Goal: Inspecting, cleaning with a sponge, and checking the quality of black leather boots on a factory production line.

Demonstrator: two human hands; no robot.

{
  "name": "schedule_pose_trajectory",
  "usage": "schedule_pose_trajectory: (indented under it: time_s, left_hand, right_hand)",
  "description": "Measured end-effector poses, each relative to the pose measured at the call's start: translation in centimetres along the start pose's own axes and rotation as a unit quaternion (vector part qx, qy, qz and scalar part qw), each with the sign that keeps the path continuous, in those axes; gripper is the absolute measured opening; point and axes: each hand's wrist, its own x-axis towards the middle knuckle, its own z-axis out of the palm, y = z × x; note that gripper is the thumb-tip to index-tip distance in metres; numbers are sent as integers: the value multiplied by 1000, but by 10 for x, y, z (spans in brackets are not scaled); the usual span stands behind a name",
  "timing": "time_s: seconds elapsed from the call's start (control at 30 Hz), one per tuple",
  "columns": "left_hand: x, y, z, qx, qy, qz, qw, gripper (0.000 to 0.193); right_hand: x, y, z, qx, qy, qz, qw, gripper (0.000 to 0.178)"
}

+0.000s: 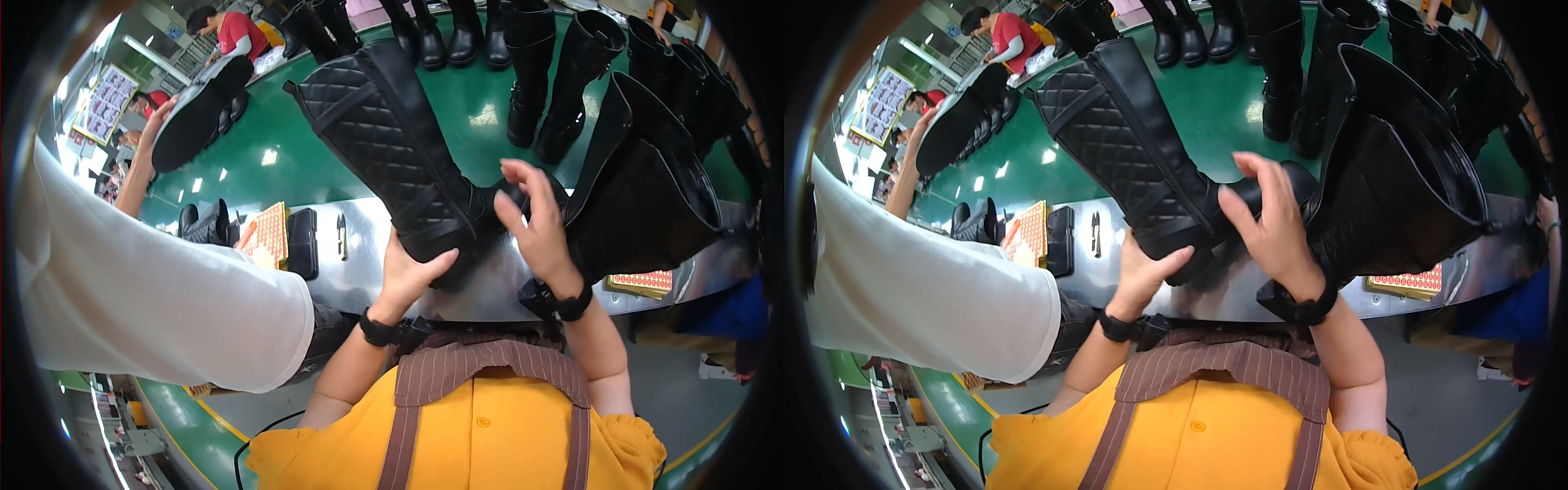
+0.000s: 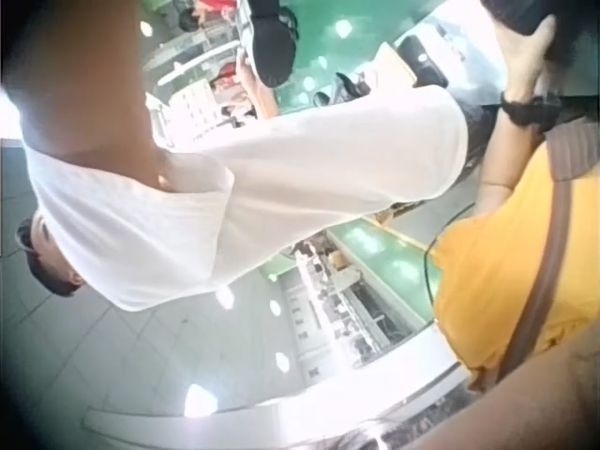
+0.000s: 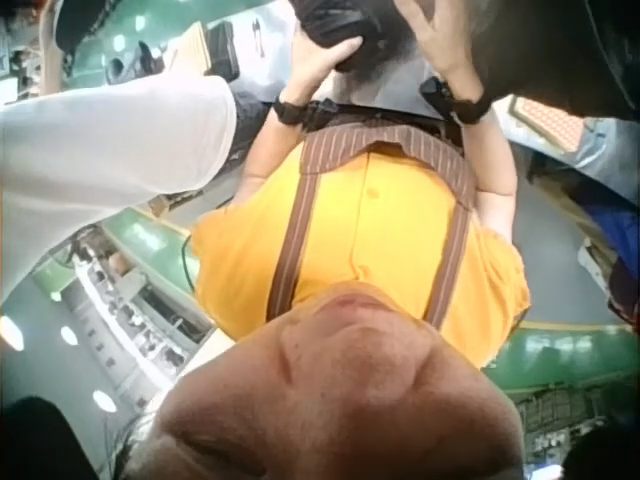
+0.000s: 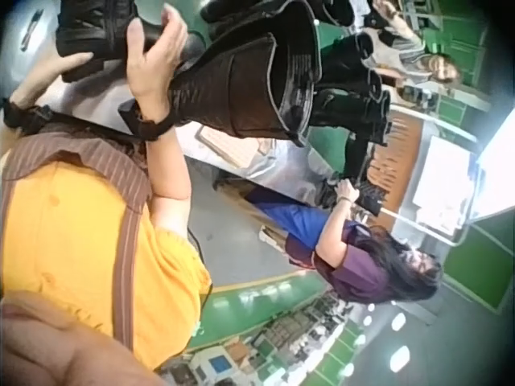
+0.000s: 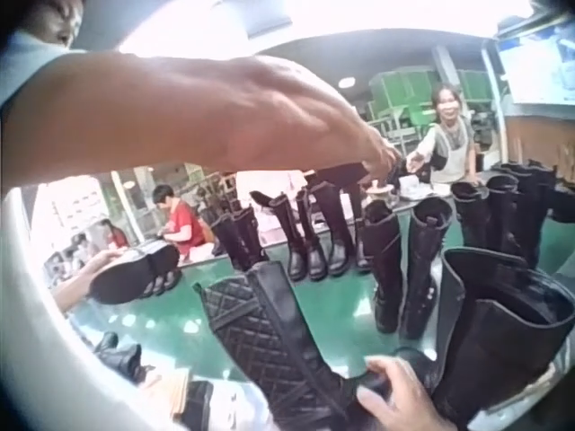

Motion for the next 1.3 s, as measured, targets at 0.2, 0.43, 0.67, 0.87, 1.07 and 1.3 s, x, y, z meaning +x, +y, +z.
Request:
schedule_pose_trajectory:
  time_s: [0.2,0.43,0.67,0.87,1.07,1.3]
  left_hand:
    - [0,31,-9,-62,-3,-7,998,77]
    - [2,46,-9,-30,21,-22,999,77]
    - [-8,61,5,-26,5,27,999,109]
    - [-10,63,14,78,-29,154,985,120]
    - [-13,63,23,83,-36,177,980,114]
    - [-13,75,23,119,-26,174,977,118]
  right_hand:
    - [-41,27,6,-162,-119,-83,976,105]
    - [-35,20,14,-155,-126,-49,979,111]
    - [-19,20,52,-78,-13,-25,997,102]
    - [-13,40,49,107,-26,9,994,94]
    - [-19,54,50,238,-105,109,959,85]
    - [-15,41,48,157,-14,-3,987,87]
